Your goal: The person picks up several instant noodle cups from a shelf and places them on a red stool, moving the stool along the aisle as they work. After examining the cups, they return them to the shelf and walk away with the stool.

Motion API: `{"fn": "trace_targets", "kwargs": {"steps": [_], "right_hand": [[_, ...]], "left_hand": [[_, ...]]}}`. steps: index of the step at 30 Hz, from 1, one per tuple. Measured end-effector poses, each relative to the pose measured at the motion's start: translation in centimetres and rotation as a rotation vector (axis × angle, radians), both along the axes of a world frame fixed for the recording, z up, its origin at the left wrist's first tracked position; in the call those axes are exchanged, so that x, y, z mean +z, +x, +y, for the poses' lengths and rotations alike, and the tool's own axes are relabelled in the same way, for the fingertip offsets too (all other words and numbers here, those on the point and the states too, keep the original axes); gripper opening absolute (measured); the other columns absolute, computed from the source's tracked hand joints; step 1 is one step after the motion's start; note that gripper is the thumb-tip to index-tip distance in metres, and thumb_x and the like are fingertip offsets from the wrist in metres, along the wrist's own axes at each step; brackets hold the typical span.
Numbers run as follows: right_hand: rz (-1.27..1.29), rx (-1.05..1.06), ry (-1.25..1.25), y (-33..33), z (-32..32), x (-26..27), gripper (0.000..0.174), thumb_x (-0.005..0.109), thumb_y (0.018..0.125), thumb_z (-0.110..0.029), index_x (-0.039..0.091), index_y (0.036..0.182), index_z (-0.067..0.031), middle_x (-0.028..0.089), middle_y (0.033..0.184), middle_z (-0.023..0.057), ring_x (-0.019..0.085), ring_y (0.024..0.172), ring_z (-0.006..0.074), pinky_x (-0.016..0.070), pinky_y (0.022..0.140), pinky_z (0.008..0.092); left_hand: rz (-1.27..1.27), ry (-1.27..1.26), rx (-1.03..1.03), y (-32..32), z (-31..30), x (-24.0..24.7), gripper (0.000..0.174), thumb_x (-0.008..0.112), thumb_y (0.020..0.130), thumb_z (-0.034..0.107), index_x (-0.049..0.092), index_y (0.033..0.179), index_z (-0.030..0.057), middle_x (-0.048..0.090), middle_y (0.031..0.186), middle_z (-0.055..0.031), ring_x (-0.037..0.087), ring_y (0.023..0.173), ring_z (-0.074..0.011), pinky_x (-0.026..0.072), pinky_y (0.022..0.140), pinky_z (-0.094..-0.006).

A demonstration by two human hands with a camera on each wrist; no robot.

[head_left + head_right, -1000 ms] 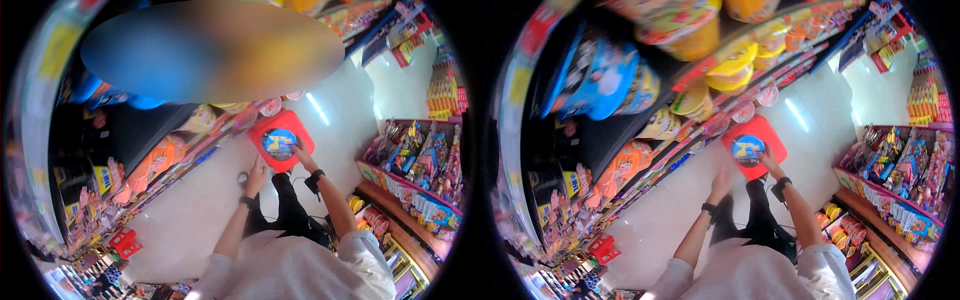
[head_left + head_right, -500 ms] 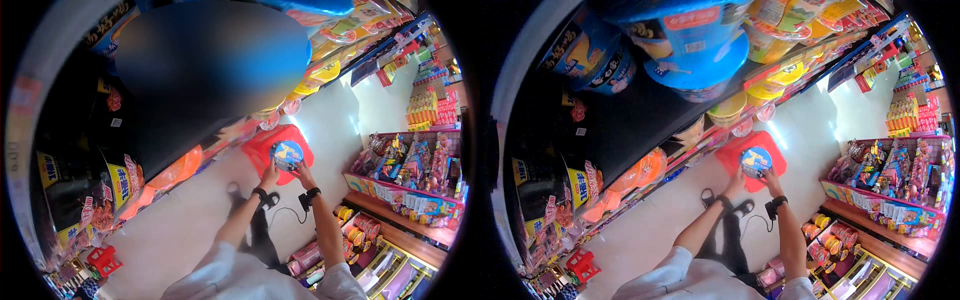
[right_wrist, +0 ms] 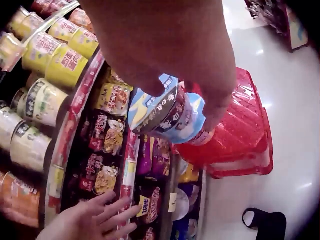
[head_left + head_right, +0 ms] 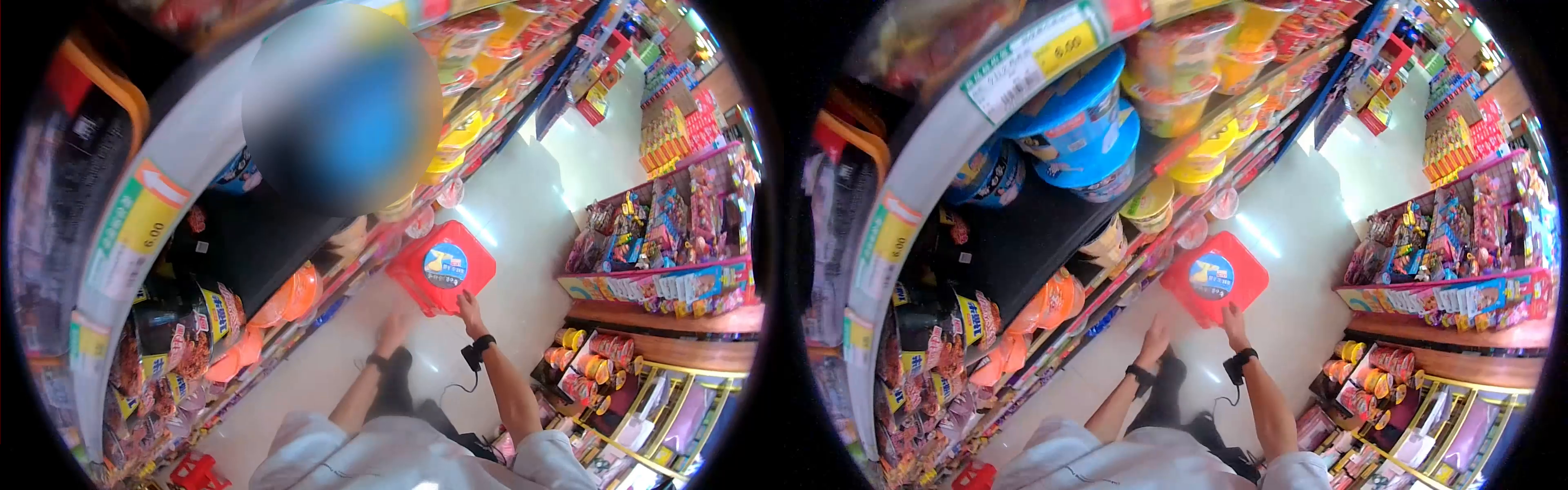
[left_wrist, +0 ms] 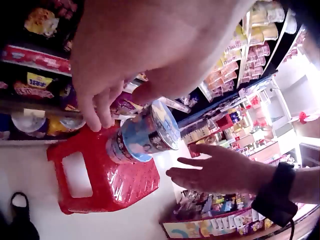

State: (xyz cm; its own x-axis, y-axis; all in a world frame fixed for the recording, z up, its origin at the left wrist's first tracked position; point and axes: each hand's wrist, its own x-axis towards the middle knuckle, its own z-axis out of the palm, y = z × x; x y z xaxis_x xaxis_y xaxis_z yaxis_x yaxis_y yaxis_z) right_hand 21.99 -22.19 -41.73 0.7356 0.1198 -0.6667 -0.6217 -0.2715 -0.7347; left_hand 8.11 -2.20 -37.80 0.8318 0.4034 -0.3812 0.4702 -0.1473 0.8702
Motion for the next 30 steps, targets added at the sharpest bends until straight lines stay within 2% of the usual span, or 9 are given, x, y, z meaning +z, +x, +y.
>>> {"fn": "trace_targets", "kwargs": {"steps": [1,6,12,17,20,21,23,27,30], "right_hand": [[-0.008,0.041,0.007,-0.5,-0.2,0.4,0.060,0.054,0.095,-0.033,0.036,0.143,-0.0031,0.049,0.134,0.0151,0.052,0.119,0.0277,0.0510,0.089,0.0408],[0.028,0.061,0.018,-1.8,-2.5,6.0,0.046,0.050,0.097,-0.028,0.047,0.135,-0.0017,0.057,0.123,0.0112,0.057,0.110,0.0249,0.0510,0.084,0.0375],[-0.153,0.230,0.044,0.6,-1.2,12.4,0.039,0.050,0.098,-0.025,0.053,0.129,-0.0013,0.061,0.120,0.0095,0.059,0.106,0.0201,0.0489,0.085,0.0333],[-0.207,0.509,0.400,-0.1,4.8,23.0,0.031,0.047,0.100,-0.019,0.053,0.125,-0.0016,0.062,0.118,0.0078,0.059,0.106,0.0165,0.0477,0.088,0.0303],[-0.246,0.681,0.597,0.3,7.4,25.8,0.029,0.046,0.100,-0.015,0.053,0.126,-0.0026,0.061,0.118,0.0067,0.058,0.107,0.0158,0.0478,0.087,0.0287],[-0.300,0.729,0.651,1.2,8.4,27.1,0.029,0.046,0.100,-0.014,0.052,0.126,-0.0030,0.061,0.119,0.0062,0.058,0.107,0.0156,0.0479,0.087,0.0283],[-0.436,0.809,0.732,2.8,10.4,29.5,0.033,0.048,0.100,-0.017,0.050,0.130,-0.0031,0.059,0.123,0.0073,0.057,0.109,0.0166,0.0475,0.089,0.0294],[-0.485,0.811,0.791,6.0,12.5,38.2,0.039,0.047,0.101,-0.021,0.045,0.135,-0.0029,0.055,0.130,0.0098,0.056,0.112,0.0188,0.0459,0.093,0.0314],[-0.497,0.695,0.829,7.7,14.5,42.4,0.042,0.047,0.100,-0.022,0.043,0.138,-0.0041,0.055,0.130,0.0103,0.055,0.113,0.0204,0.0454,0.094,0.0325]], "left_hand": [[0.093,-0.046,-0.025,-0.9,1.0,1.3,0.058,0.052,0.094,0.015,0.030,0.147,0.0043,0.050,0.137,-0.0245,0.051,0.127,-0.0329,0.0424,0.102,-0.0364],[0.240,-0.215,0.090,-4.4,2.8,11.8,0.052,0.050,0.094,0.011,0.036,0.143,0.0034,0.052,0.136,-0.0237,0.052,0.126,-0.0334,0.0427,0.102,-0.0379],[0.088,0.145,0.113,-7.8,5.3,6.6,0.048,0.049,0.094,0.008,0.039,0.140,-0.0003,0.054,0.135,-0.0217,0.053,0.125,-0.0319,0.0428,0.102,-0.0364],[-0.173,0.290,0.267,-6.1,4.9,9.6,0.044,0.051,0.096,0.009,0.042,0.139,0.0007,0.050,0.139,-0.0174,0.053,0.125,-0.0270,0.0441,0.101,-0.0338],[-0.208,0.095,0.452,-4.1,1.4,18.1,0.043,0.053,0.096,0.008,0.045,0.137,0.0018,0.052,0.137,-0.0153,0.056,0.120,-0.0254,0.0452,0.099,-0.0329],[-0.347,0.357,0.418,-4.9,1.2,14.4,0.041,0.053,0.096,0.008,0.047,0.136,0.0031,0.054,0.135,-0.0139,0.061,0.113,-0.0240,0.0473,0.095,-0.0325],[-0.228,0.321,0.486,-5.2,-1.3,17.8,0.040,0.052,0.096,0.007,0.047,0.135,0.0032,0.057,0.132,-0.0136,0.063,0.108,-0.0225,0.0484,0.092,-0.0318],[-0.432,0.432,0.624,-4.5,-3.8,25.2,0.035,0.047,0.099,0.011,0.050,0.133,0.0068,0.066,0.098,-0.0101,0.064,0.078,-0.0227,0.0517,0.074,-0.0352],[-0.376,0.262,0.643,-3.0,-2.2,32.0,0.036,0.049,0.098,0.011,0.048,0.133,0.0043,0.066,0.103,-0.0153,0.066,0.093,-0.0249,0.0520,0.079,-0.0361]]}}
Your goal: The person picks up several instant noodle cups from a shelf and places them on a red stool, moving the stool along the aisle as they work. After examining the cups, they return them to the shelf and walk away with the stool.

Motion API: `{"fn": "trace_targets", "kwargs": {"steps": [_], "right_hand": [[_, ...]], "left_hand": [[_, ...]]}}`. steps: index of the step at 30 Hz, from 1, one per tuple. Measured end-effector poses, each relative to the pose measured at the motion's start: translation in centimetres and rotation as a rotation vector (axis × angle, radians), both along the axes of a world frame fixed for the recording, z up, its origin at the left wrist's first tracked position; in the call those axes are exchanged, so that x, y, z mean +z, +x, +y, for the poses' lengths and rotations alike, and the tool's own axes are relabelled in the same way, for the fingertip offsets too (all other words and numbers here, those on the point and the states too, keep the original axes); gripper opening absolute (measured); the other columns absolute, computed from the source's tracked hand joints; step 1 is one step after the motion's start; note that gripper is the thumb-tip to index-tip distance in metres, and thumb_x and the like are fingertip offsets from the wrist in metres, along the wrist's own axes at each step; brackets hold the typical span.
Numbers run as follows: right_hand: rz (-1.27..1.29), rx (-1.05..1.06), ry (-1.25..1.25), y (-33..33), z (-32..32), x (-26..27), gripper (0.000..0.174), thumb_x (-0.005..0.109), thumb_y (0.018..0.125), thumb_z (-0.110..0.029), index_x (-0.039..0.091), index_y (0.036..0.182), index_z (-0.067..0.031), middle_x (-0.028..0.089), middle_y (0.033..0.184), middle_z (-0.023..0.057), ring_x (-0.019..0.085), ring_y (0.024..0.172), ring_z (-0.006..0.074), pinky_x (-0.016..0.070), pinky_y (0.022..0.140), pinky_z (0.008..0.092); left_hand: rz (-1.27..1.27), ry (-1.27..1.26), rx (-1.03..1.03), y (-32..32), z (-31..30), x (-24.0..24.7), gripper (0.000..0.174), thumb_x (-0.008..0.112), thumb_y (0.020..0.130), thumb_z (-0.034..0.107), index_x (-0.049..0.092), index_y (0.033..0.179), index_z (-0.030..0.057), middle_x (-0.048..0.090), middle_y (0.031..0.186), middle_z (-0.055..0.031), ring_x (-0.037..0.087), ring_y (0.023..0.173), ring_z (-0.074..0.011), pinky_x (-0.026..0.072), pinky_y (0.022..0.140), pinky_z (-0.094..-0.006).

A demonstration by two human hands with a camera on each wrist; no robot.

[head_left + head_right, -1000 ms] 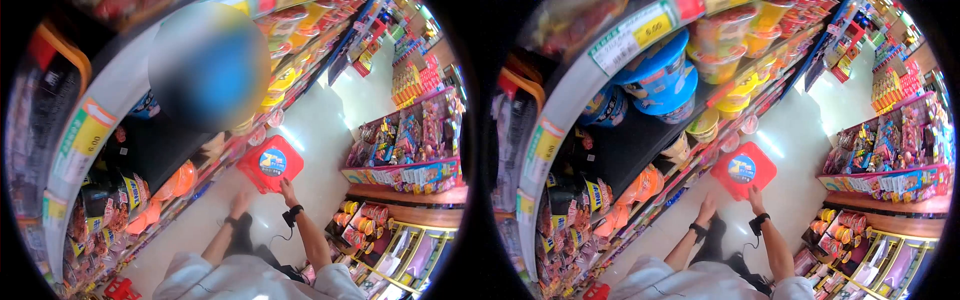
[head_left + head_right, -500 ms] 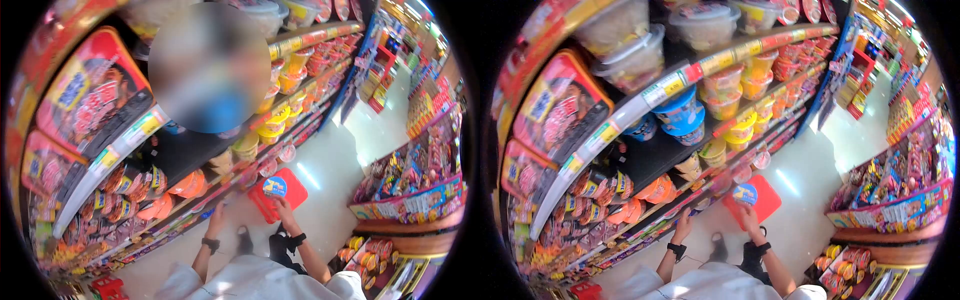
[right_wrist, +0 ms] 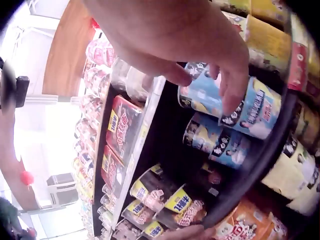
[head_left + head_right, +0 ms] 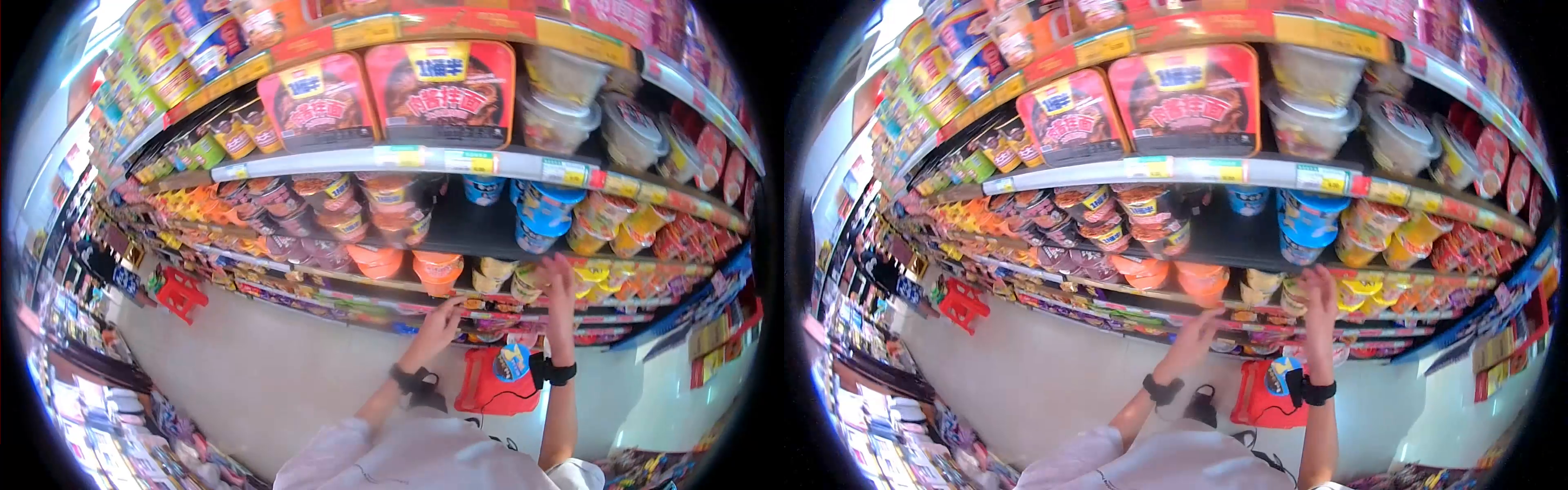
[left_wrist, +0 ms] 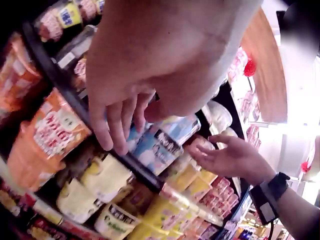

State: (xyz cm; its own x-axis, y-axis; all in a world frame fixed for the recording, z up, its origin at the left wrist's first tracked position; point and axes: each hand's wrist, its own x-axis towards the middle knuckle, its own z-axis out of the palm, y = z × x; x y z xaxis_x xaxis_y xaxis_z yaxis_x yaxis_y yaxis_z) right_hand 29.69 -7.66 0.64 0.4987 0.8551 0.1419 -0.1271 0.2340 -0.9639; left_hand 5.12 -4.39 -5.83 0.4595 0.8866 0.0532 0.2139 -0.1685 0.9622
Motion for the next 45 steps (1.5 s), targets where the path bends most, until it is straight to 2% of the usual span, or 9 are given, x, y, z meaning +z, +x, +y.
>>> {"fn": "trace_targets", "kwargs": {"steps": [3,7,11,12,17,22,37,40,45], "right_hand": [[-0.026,-0.062,0.057,2.6,2.7,1.7,0.047,0.048,0.099,-0.025,0.040,0.141,-0.0049,0.050,0.136,0.0123,0.051,0.121,0.0216,0.0443,0.097,0.0341],[-0.061,-0.163,0.142,4.5,7.3,3.2,0.052,0.049,0.100,-0.029,0.038,0.143,-0.0031,0.042,0.144,0.0142,0.045,0.128,0.0233,0.0385,0.104,0.0351],[-0.529,-0.309,0.035,7.5,11.3,1.6,0.060,0.046,0.101,-0.036,0.035,0.143,0.0036,0.045,0.141,0.0143,0.046,0.124,0.0253,0.0337,0.105,0.0335],[-0.197,-0.279,0.082,5.6,11.7,3.9,0.060,0.045,0.101,-0.037,0.036,0.143,0.0046,0.047,0.139,0.0138,0.046,0.121,0.0231,0.0340,0.103,0.0325],[-0.174,-0.257,0.008,6.8,11.8,3.3,0.055,0.044,0.102,-0.038,0.041,0.141,0.0015,0.049,0.135,0.0097,0.048,0.114,0.0169,0.0373,0.097,0.0286],[-0.091,-0.233,0.028,3.8,8.7,5.2,0.055,0.041,0.103,-0.041,0.042,0.141,-0.0010,0.046,0.139,0.0098,0.047,0.123,0.0166,0.0376,0.105,0.0340],[-0.080,-0.133,-0.062,0.0,-10.8,4.7,0.054,0.052,0.094,-0.005,0.036,0.145,0.0028,0.045,0.144,0.0117,0.046,0.129,0.0188,0.0389,0.103,0.0316],[-0.207,0.006,-0.154,2.4,-15.8,4.1,0.064,0.060,0.087,0.000,0.036,0.146,-0.0017,0.042,0.146,0.0111,0.045,0.131,0.0230,0.0444,0.098,0.0327],[-0.292,0.191,-0.329,5.3,-21.9,1.1,0.070,0.066,0.081,0.002,0.038,0.145,-0.0082,0.043,0.140,0.0100,0.046,0.130,0.0268,0.0505,0.093,0.0364]], "left_hand": [[-0.159,0.211,-0.002,3.7,3.8,2.7,0.036,0.045,0.099,0.007,0.046,0.135,0.0027,0.062,0.120,-0.0158,0.062,0.108,-0.0245,0.0486,0.089,-0.0339],[-0.250,0.450,0.005,9.2,8.9,7.5,0.042,0.047,0.096,0.009,0.041,0.137,-0.0004,0.050,0.131,-0.0241,0.050,0.121,-0.0376,0.0401,0.102,-0.0401],[-0.193,0.612,0.145,14.7,13.8,7.5,0.050,0.045,0.096,0.012,0.033,0.139,-0.0086,0.039,0.139,-0.0318,0.038,0.130,-0.0449,0.0300,0.111,-0.0447],[-0.156,0.608,0.160,15.5,14.9,7.6,0.050,0.045,0.095,0.012,0.032,0.139,-0.0099,0.038,0.139,-0.0331,0.038,0.129,-0.0462,0.0305,0.110,-0.0456],[-0.218,0.499,-0.002,16.0,15.4,9.7,0.044,0.047,0.092,0.011,0.042,0.129,-0.0126,0.051,0.119,-0.0366,0.049,0.112,-0.0500,0.0394,0.098,-0.0498],[-0.234,0.467,0.027,14.9,14.5,9.5,0.047,0.048,0.093,0.012,0.041,0.136,-0.0063,0.051,0.125,-0.0333,0.047,0.119,-0.0473,0.0391,0.101,-0.0473],[-0.087,0.395,-0.176,5.7,-2.5,10.0,0.057,0.047,0.090,-0.003,0.033,0.145,-0.0011,0.049,0.137,-0.0252,0.051,0.126,-0.0363,0.0386,0.104,-0.0370],[-0.258,-0.070,-0.118,6.2,-7.8,10.8,0.058,0.044,0.092,-0.003,0.028,0.148,-0.0003,0.056,0.131,-0.0235,0.057,0.120,-0.0329,0.0392,0.102,-0.0348],[0.113,0.024,-0.155,7.7,-13.9,3.5,0.054,0.043,0.095,-0.002,0.029,0.147,-0.0004,0.063,0.121,-0.0216,0.062,0.112,-0.0272,0.0452,0.092,-0.0332]]}}
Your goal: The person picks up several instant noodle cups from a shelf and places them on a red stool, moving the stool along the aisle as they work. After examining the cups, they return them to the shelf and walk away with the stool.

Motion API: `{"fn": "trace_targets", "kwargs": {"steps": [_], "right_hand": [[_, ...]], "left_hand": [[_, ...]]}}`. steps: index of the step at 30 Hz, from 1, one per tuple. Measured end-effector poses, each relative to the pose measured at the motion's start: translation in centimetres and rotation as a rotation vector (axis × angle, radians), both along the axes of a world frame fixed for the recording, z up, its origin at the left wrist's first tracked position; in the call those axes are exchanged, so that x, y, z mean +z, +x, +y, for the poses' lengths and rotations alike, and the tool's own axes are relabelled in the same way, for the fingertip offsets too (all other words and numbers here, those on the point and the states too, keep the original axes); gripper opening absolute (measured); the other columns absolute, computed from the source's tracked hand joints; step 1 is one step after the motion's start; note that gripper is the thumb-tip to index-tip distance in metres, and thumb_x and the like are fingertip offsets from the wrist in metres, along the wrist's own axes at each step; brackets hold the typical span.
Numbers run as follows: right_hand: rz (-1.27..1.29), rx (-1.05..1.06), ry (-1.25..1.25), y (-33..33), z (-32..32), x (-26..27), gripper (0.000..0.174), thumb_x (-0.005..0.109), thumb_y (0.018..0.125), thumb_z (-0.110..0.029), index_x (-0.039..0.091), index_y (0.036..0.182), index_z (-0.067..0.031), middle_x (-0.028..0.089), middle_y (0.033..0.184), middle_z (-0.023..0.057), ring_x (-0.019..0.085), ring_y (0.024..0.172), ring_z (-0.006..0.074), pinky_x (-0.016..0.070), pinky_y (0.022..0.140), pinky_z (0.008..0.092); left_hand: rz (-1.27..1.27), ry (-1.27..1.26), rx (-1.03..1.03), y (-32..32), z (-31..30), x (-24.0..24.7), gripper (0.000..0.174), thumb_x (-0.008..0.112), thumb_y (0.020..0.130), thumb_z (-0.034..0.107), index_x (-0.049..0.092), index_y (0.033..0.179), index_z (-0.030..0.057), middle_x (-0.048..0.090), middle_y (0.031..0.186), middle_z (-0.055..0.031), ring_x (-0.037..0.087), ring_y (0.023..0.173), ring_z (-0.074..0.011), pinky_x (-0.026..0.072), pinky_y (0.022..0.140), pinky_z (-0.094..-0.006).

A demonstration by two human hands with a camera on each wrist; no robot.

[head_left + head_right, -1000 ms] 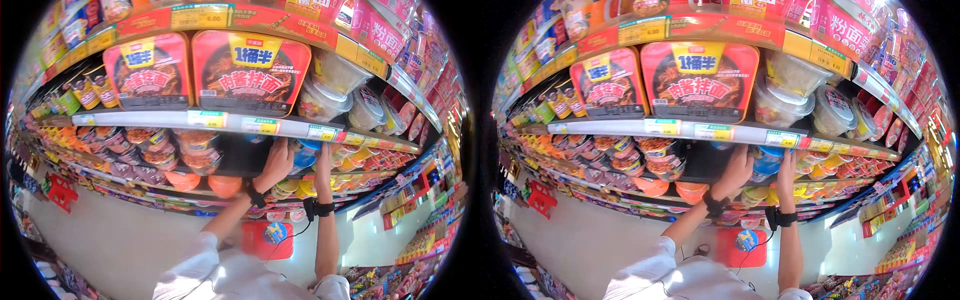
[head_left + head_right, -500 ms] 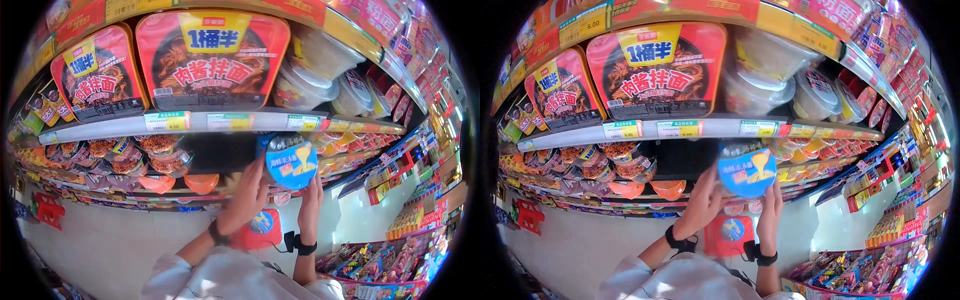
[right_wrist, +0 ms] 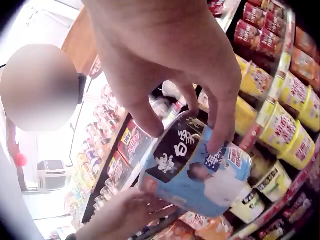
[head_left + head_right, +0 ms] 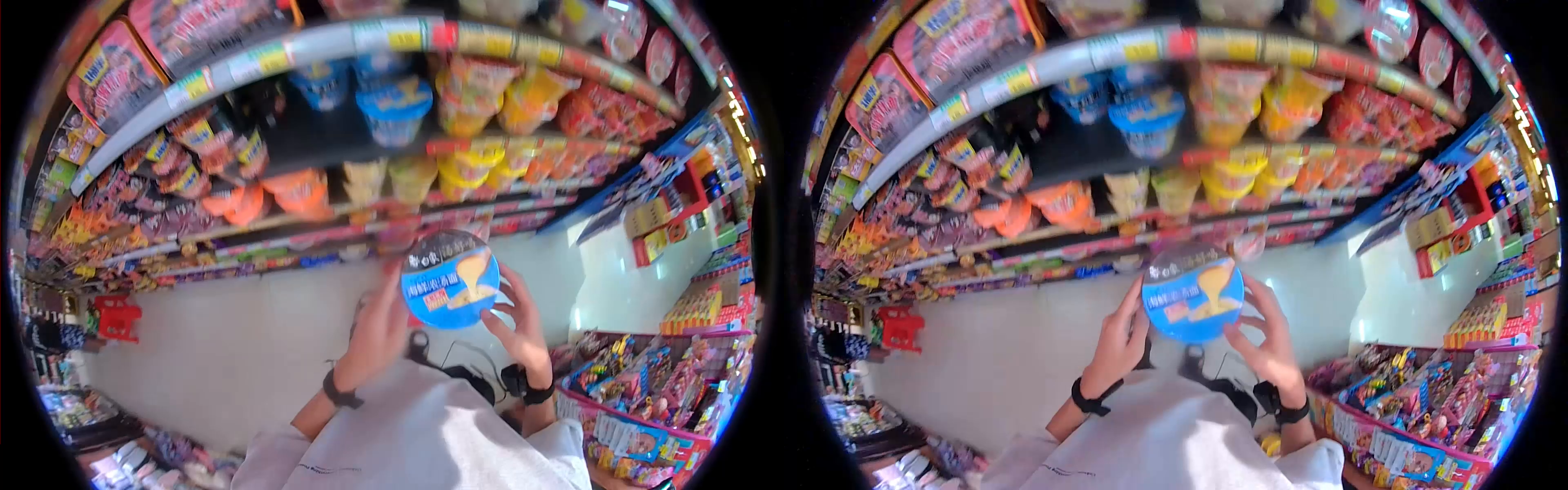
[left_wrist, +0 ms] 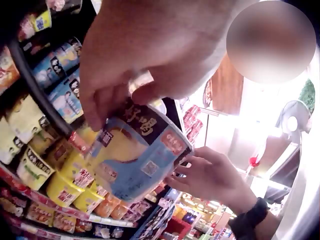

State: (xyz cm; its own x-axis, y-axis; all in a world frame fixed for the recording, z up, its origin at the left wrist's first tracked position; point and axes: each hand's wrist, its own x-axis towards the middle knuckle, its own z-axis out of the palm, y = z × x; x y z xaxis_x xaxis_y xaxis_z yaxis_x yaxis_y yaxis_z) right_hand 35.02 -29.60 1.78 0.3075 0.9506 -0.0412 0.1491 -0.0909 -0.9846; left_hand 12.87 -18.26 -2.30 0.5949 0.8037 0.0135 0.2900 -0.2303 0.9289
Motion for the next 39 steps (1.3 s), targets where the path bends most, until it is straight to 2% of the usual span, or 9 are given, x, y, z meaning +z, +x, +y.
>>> {"fn": "trace_targets", "kwargs": {"steps": [7,9,12,16,20,27,32,37,39], "right_hand": [[0.248,0.115,-0.270,2.4,-5.6,-9.3,0.059,0.063,0.085,0.000,0.042,0.140,-0.0048,0.049,0.133,0.0113,0.047,0.129,0.0251,0.0526,0.092,0.0364],[0.262,0.106,-0.330,2.8,-6.7,-13.7,0.057,0.063,0.086,-0.001,0.043,0.138,-0.0039,0.052,0.131,0.0113,0.049,0.127,0.0246,0.0530,0.091,0.0364],[0.352,0.051,-0.357,3.2,-7.0,-19.8,0.054,0.062,0.088,-0.005,0.043,0.138,-0.0035,0.055,0.128,0.0105,0.053,0.121,0.0228,0.0504,0.092,0.0349],[0.489,-0.194,-0.366,3.0,-8.3,-29.9,0.047,0.060,0.091,-0.011,0.045,0.135,-0.0033,0.055,0.126,0.0089,0.055,0.114,0.0203,0.0458,0.094,0.0321],[0.518,-0.384,-0.430,3.8,-8.1,-37.3,0.043,0.059,0.092,-0.013,0.048,0.132,-0.0019,0.057,0.123,0.0085,0.056,0.110,0.0176,0.0444,0.094,0.0303],[0.448,-0.563,-0.504,6.1,-5.1,-45.2,0.042,0.060,0.090,-0.016,0.053,0.129,-0.0015,0.061,0.120,0.0100,0.058,0.105,0.0187,0.0454,0.091,0.0312],[0.289,-0.497,-0.639,6.8,-3.3,-48.2,0.044,0.056,0.092,-0.013,0.048,0.132,0.0016,0.059,0.123,0.0134,0.057,0.111,0.0214,0.0443,0.094,0.0328],[0.182,-0.498,-0.628,7.6,-1.9,-49.8,0.050,0.060,0.087,-0.012,0.048,0.135,-0.0013,0.064,0.112,0.0147,0.061,0.101,0.0208,0.0476,0.088,0.0338],[0.202,-0.579,-0.624,7.2,-2.5,-51.7,0.052,0.060,0.085,-0.012,0.049,0.135,-0.0032,0.066,0.106,0.0151,0.062,0.098,0.0211,0.0484,0.085,0.0339]], "left_hand": [[0.173,-0.298,-0.001,0.6,-7.6,-8.0,0.054,0.044,0.093,-0.003,0.030,0.145,0.0002,0.061,0.124,-0.0229,0.060,0.115,-0.0312,0.0455,0.095,-0.0351],[0.200,-0.269,-0.009,0.7,-9.4,-13.0,0.051,0.044,0.093,0.004,0.034,0.143,0.0028,0.054,0.123,-0.0294,0.057,0.111,-0.0428,0.0458,0.093,-0.0432],[0.323,-0.402,-0.038,1.8,-10.4,-18.2,0.048,0.046,0.093,0.009,0.036,0.139,0.0009,0.054,0.122,-0.0302,0.055,0.114,-0.0433,0.0458,0.094,-0.0452],[0.240,-0.380,-0.024,4.5,-10.7,-26.5,0.048,0.047,0.093,0.011,0.034,0.139,0.0023,0.058,0.114,-0.0312,0.059,0.106,-0.0449,0.0481,0.087,-0.0479],[0.423,-0.358,-0.045,7.6,-10.7,-34.3,0.049,0.047,0.093,0.010,0.033,0.139,0.0032,0.061,0.105,-0.0311,0.059,0.097,-0.0493,0.0485,0.079,-0.0540],[0.262,-0.694,0.067,10.2,-11.0,-48.2,0.052,0.045,0.093,0.010,0.034,0.143,0.0026,0.059,0.120,-0.0270,0.059,0.109,-0.0411,0.0484,0.089,-0.0462],[0.182,-0.790,0.159,11.1,-9.8,-52.4,0.052,0.046,0.094,0.010,0.033,0.144,0.0023,0.059,0.121,-0.0243,0.061,0.110,-0.0330,0.0488,0.090,-0.0395],[0.108,-0.667,0.162,13.4,-8.5,-49.8,0.055,0.049,0.094,0.012,0.031,0.145,0.0034,0.060,0.114,-0.0243,0.063,0.105,-0.0294,0.0494,0.088,-0.0396],[0.120,-0.816,0.164,13.8,-8.8,-48.7,0.056,0.050,0.093,0.012,0.030,0.145,0.0036,0.060,0.114,-0.0243,0.062,0.107,-0.0305,0.0490,0.089,-0.0397]]}}
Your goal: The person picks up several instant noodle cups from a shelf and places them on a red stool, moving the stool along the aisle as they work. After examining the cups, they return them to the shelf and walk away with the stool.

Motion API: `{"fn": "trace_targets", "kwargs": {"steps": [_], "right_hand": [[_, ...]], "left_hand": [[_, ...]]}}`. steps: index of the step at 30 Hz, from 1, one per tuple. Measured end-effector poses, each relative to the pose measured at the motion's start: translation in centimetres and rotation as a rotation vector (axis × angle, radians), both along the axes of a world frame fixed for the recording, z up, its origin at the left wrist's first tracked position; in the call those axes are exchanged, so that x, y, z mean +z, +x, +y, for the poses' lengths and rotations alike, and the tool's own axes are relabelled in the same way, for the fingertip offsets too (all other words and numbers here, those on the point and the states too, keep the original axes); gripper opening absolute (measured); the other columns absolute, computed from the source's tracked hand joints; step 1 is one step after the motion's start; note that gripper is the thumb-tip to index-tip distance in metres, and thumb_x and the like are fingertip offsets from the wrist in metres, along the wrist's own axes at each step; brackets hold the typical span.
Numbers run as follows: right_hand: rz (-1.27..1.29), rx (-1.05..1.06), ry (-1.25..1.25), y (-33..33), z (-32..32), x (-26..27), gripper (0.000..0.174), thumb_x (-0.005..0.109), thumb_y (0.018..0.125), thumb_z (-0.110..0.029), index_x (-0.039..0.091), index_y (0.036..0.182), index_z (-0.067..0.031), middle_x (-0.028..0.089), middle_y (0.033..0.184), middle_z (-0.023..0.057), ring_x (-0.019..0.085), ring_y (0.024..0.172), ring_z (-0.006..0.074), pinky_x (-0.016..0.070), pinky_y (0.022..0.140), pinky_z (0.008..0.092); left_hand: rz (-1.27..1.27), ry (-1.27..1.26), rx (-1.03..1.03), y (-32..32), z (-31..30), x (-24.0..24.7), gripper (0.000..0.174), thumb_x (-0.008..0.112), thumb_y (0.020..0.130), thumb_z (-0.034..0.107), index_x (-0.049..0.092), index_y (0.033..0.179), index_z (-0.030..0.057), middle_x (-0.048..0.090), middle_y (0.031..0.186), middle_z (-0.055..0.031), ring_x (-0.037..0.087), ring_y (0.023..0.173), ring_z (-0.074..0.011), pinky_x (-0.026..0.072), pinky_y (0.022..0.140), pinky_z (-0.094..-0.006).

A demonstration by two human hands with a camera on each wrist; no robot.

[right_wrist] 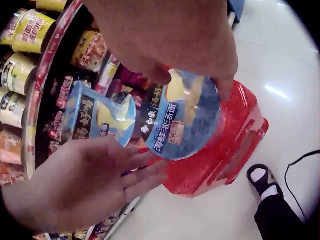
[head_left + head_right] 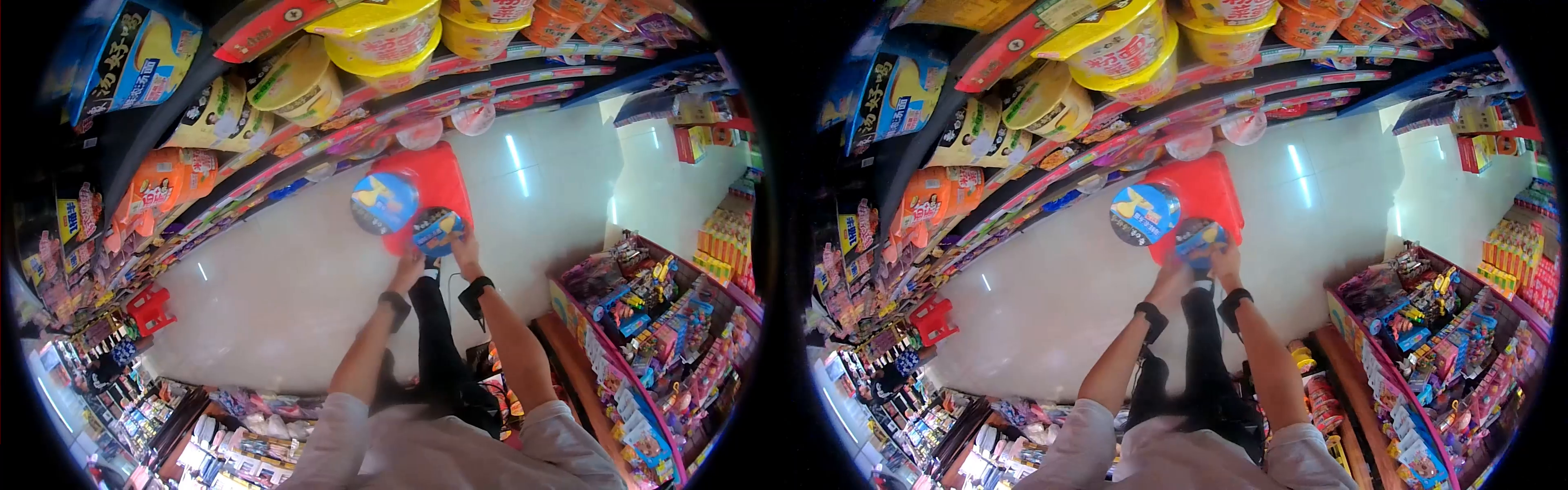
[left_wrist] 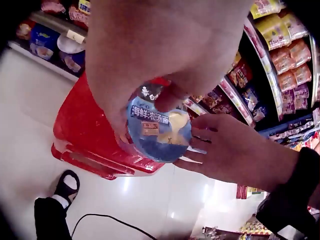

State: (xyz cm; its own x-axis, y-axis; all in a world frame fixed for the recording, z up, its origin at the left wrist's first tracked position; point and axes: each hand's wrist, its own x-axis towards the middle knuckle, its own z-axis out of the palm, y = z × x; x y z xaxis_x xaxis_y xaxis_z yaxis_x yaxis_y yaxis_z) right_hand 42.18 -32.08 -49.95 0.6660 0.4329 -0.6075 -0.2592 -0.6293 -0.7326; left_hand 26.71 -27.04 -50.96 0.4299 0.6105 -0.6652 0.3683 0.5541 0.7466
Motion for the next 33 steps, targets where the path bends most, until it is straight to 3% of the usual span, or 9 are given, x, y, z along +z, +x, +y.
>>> {"fn": "trace_targets", "kwargs": {"steps": [3,4,6,12,14,16,20,24,33], "right_hand": [[-0.127,0.098,-0.065,0.4,-0.8,-1.4,0.049,0.060,0.089,-0.014,0.050,0.136,-0.0054,0.066,0.106,0.0147,0.061,0.097,0.0182,0.0485,0.085,0.0330],[-0.116,0.113,0.038,0.4,-1.5,-2.0,0.052,0.058,0.089,-0.020,0.048,0.137,-0.0043,0.065,0.113,0.0208,0.064,0.104,0.0292,0.0495,0.088,0.0395],[-0.126,0.162,-0.071,0.8,-2.8,-3.9,0.053,0.060,0.089,-0.022,0.047,0.136,-0.0012,0.063,0.119,0.0213,0.063,0.107,0.0326,0.0493,0.089,0.0408],[-0.081,-0.021,-0.015,-0.9,-5.2,-2.8,0.043,0.060,0.092,-0.018,0.049,0.130,-0.0012,0.057,0.124,0.0154,0.060,0.105,0.0275,0.0473,0.092,0.0369],[-0.061,0.011,-0.108,-1.9,-4.6,2.5,0.039,0.060,0.092,-0.017,0.051,0.125,-0.0002,0.061,0.116,0.0136,0.062,0.098,0.0253,0.0491,0.089,0.0375],[0.078,0.214,-0.037,-1.9,-8.0,-2.1,0.041,0.056,0.093,-0.027,0.050,0.129,-0.0082,0.064,0.113,0.0102,0.062,0.094,0.0163,0.0491,0.077,0.0315],[0.462,0.520,0.192,-3.9,-4.8,12.4,0.035,0.054,0.095,-0.034,0.058,0.119,-0.0090,0.067,0.109,0.0033,0.062,0.092,0.0138,0.0476,0.075,0.0304],[0.297,0.559,0.274,-7.0,-1.0,21.2,0.031,0.047,0.100,-0.030,0.059,0.118,-0.0083,0.066,0.113,0.0049,0.062,0.098,0.0171,0.0469,0.084,0.0327],[0.239,0.306,0.553,-11.2,9.9,39.1,0.036,0.046,0.102,-0.017,0.049,0.134,-0.0030,0.061,0.125,0.0105,0.057,0.117,0.0190,0.0442,0.101,0.0339]], "left_hand": [[0.160,-0.018,-0.340,-1.2,0.5,0.6,0.057,0.048,0.093,0.010,0.027,0.146,0.0041,0.059,0.119,-0.0250,0.060,0.112,-0.0335,0.0481,0.092,-0.0407],[0.251,0.010,-0.505,-2.1,0.7,0.8,0.057,0.048,0.093,0.010,0.026,0.146,0.0043,0.058,0.121,-0.0254,0.059,0.114,-0.0346,0.0477,0.093,-0.0411],[0.168,0.318,-0.346,-3.7,-0.3,3.8,0.050,0.046,0.093,0.010,0.034,0.141,0.0026,0.060,0.118,-0.0261,0.058,0.113,-0.0395,0.0480,0.093,-0.0429],[0.282,0.270,-0.249,-12.0,-0.6,11.0,0.041,0.049,0.099,0.026,0.048,0.133,0.0021,0.065,0.115,-0.0220,0.062,0.108,-0.0346,0.0489,0.092,-0.0397],[0.314,0.362,-0.181,-14.8,-0.6,14.1,0.037,0.046,0.101,0.025,0.051,0.129,0.0009,0.065,0.114,-0.0206,0.061,0.111,-0.0360,0.0497,0.090,-0.0414],[0.307,0.435,-0.106,-17.8,-1.1,16.1,0.034,0.046,0.099,0.018,0.050,0.129,0.0023,0.066,0.112,-0.0210,0.063,0.107,-0.0343,0.0504,0.091,-0.0407],[0.336,0.380,0.028,-21.9,0.5,22.0,0.033,0.045,0.099,0.013,0.052,0.129,0.0014,0.066,0.117,-0.0156,0.065,0.106,-0.0246,0.0494,0.092,-0.0361],[0.323,0.679,0.031,-23.2,5.4,27.4,0.034,0.043,0.095,0.000,0.053,0.128,0.0044,0.067,0.115,-0.0128,0.066,0.101,-0.0206,0.0489,0.088,-0.0308],[-0.165,0.857,0.083,-16.9,22.5,44.3,0.035,0.041,0.095,-0.004,0.052,0.128,0.0010,0.063,0.119,-0.0121,0.063,0.105,-0.0192,0.0472,0.090,-0.0299]]}}
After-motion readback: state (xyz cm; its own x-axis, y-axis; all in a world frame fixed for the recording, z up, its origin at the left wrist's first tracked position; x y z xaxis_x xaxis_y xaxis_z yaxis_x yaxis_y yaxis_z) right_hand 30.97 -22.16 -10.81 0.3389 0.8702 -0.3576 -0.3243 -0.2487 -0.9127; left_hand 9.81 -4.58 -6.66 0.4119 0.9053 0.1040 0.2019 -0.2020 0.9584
